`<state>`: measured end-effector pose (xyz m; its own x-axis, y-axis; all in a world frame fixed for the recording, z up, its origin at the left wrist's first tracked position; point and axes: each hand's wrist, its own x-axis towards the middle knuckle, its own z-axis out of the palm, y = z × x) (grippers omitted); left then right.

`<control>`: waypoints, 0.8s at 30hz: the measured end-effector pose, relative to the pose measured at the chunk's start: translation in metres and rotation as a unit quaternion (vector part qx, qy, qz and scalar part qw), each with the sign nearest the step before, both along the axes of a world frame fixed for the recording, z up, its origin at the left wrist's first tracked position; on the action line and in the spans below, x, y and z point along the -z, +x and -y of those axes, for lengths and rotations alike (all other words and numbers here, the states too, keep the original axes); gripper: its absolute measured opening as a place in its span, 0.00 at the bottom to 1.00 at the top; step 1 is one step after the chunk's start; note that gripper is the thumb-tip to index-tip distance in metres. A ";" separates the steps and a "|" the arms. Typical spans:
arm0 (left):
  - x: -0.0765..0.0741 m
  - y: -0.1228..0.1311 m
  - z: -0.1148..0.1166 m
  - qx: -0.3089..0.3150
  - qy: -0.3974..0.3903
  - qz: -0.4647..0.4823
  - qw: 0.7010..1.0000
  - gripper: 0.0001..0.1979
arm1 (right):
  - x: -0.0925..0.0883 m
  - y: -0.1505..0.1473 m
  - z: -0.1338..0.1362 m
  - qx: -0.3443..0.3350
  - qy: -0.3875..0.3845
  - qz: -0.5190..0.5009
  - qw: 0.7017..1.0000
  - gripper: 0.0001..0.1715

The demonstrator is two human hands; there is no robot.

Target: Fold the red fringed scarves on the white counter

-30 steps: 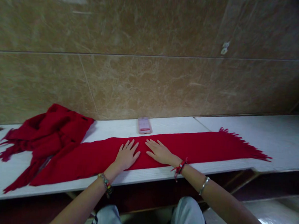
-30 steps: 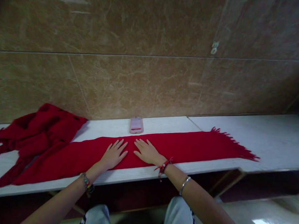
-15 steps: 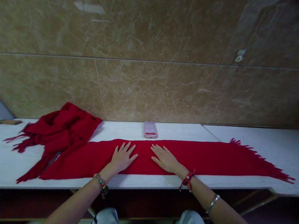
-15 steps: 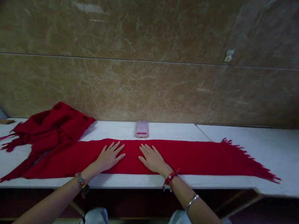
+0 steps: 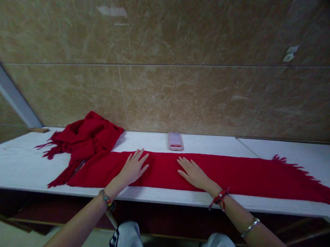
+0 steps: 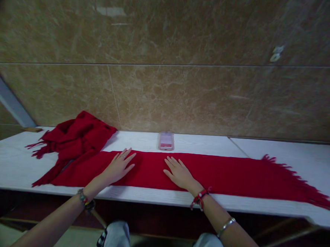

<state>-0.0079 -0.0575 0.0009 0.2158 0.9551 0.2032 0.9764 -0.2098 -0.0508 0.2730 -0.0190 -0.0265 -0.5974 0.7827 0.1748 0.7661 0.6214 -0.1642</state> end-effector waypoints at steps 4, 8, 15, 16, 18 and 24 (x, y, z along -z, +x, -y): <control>0.003 0.049 -0.016 0.049 -0.059 0.027 0.997 0.27 | 0.003 0.046 -0.017 0.114 0.027 0.016 0.993 0.33; 0.010 0.069 -0.024 0.036 -0.096 0.018 0.995 0.27 | 0.012 0.115 -0.030 0.235 0.010 0.055 0.970 0.32; 0.015 0.068 -0.031 0.024 -0.096 0.001 0.995 0.27 | 0.012 0.151 -0.029 0.215 0.021 0.085 0.973 0.31; 0.015 0.069 -0.032 0.023 -0.094 0.001 0.995 0.27 | 0.011 0.151 -0.029 0.213 0.021 0.085 0.973 0.31; 0.016 0.073 -0.033 0.022 -0.093 0.000 0.995 0.27 | 0.010 0.153 -0.030 0.213 0.017 0.083 0.973 0.32; 0.016 0.094 -0.035 0.021 -0.090 -0.010 0.996 0.27 | 0.010 0.177 -0.034 0.212 0.018 0.076 0.974 0.31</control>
<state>0.0865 -0.0226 -0.0148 0.2594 0.9654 0.0252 0.9655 -0.2587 -0.0284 0.4495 0.0146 -0.0370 -0.2435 0.9596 0.1410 0.9688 0.2477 -0.0124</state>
